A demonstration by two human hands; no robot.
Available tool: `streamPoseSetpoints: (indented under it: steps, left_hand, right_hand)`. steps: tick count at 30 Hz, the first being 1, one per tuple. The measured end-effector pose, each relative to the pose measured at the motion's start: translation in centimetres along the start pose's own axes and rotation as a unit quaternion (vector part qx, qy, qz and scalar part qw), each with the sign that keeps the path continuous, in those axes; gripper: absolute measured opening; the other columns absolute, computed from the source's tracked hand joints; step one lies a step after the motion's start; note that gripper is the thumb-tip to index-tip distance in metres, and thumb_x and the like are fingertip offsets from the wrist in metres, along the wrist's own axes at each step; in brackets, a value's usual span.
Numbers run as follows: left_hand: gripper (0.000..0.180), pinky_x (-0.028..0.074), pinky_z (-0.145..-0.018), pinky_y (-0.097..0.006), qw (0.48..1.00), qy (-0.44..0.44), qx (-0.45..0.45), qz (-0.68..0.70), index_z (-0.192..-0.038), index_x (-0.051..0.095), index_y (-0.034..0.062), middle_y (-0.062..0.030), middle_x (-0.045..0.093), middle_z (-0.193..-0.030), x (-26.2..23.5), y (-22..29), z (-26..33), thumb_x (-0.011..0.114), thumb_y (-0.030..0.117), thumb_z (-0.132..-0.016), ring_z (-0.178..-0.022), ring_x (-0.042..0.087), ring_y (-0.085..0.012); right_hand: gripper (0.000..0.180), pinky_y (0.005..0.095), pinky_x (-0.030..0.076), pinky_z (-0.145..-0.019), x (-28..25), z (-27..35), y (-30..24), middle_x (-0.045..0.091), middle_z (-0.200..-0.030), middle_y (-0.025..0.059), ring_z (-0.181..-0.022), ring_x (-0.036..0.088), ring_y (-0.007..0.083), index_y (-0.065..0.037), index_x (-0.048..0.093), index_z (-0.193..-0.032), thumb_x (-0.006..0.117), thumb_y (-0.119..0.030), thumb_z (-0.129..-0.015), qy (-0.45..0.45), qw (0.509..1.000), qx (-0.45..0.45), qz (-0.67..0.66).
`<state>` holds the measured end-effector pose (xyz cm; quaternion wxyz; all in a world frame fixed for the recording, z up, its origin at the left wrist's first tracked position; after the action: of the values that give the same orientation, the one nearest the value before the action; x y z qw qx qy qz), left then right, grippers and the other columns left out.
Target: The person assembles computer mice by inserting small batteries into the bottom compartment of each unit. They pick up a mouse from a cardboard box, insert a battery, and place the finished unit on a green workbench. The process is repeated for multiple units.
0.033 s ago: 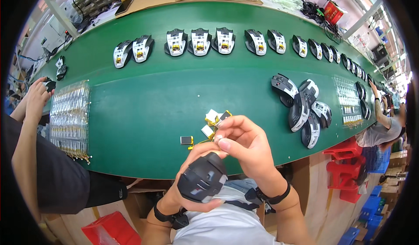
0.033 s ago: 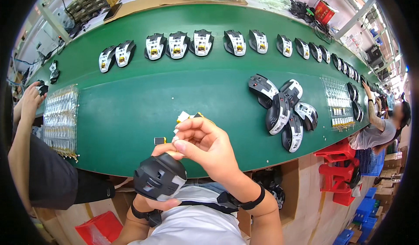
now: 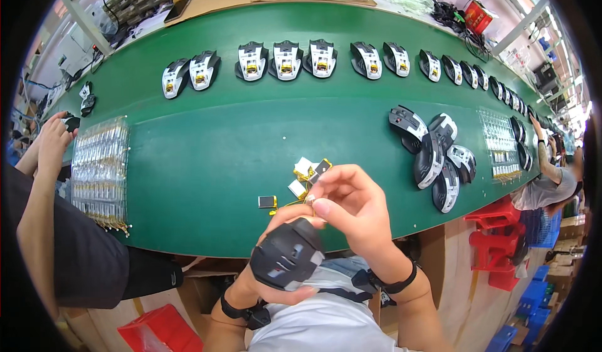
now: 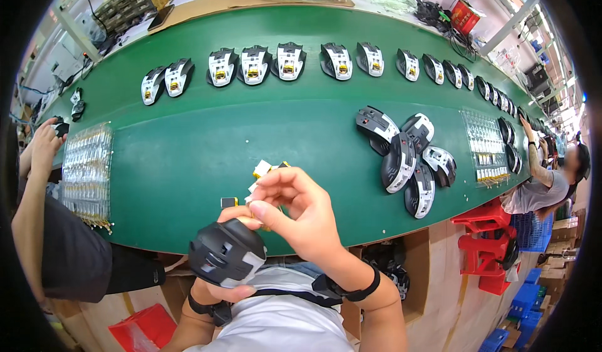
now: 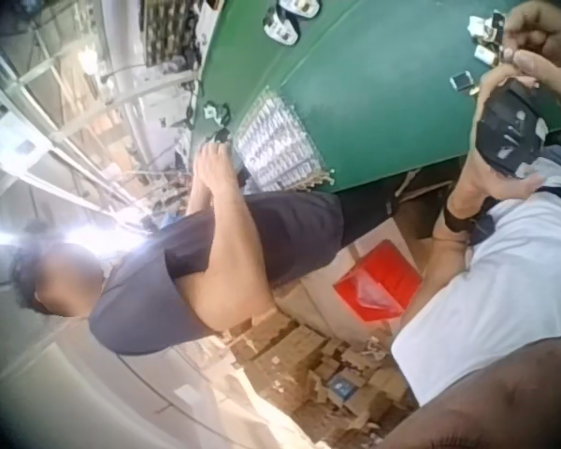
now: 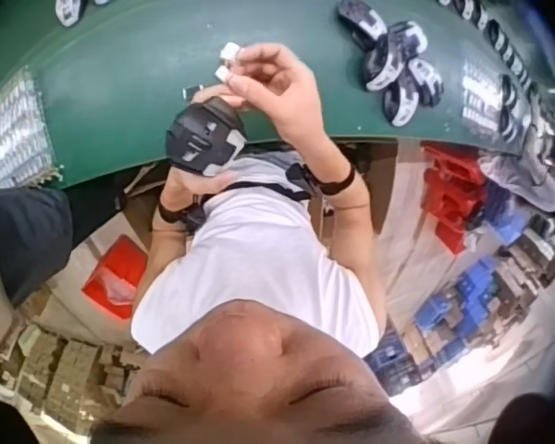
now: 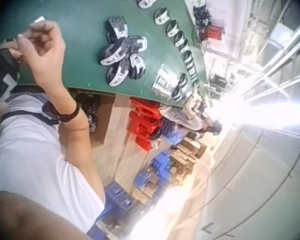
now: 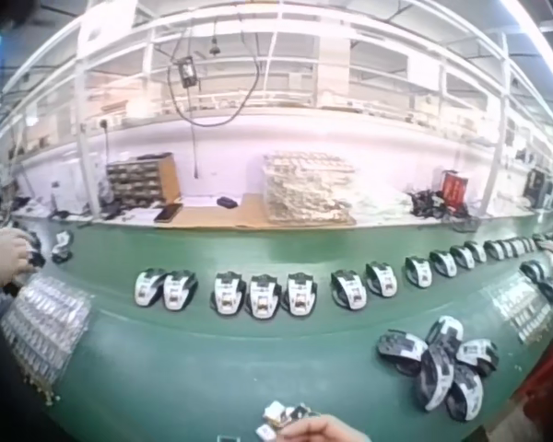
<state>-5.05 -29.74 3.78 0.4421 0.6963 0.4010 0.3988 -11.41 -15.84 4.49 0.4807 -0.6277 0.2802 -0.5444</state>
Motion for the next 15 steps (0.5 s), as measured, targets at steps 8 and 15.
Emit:
streamPoseSetpoints:
  steps: [8, 15]
  left_hand:
    - [0.085, 0.045, -0.101, -0.040, 0.979, 0.031, -0.042, 0.197, -0.129, 0.055, -0.0043, -0.0159, 0.054, -0.125, -0.1, -0.7, 0.2, 0.083, 0.041, -0.063, -0.116, 0.057, -0.0266]
    - [0.092, 0.046, -0.101, -0.041, 0.940, 0.098, -0.187, 0.267, -0.129, 0.054, -0.0025, -0.0150, 0.058, -0.123, 0.6, 0.2, 0.7, 0.077, 0.056, -0.062, -0.115, 0.060, -0.0277]
  right_hand:
    - [0.010, 0.0316, 0.054, -0.072, 0.0, 0.3, -1.3, 0.069, -0.102, 0.0089, -0.082, 0.065, 0.0155, 0.001, 0.071, -0.099, 0.068, -0.005, -0.092, -0.070, 0.964, -0.117, 0.229]
    - [0.013, 0.0262, 0.053, -0.067, 1.0, 0.6, -0.3, 0.059, -0.106, 0.0103, -0.079, 0.063, 0.0148, 0.004, 0.071, -0.101, 0.065, -0.006, -0.095, -0.130, 0.987, 0.085, -0.048]
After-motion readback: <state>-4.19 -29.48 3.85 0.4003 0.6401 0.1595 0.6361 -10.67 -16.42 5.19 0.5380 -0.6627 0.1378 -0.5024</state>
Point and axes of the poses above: each hand's wrist, its own z-axis away from the middle knuckle, its own x-axis out of the palm, y = z × x, the point moved 6 cm from there along -z, towards the middle knuckle
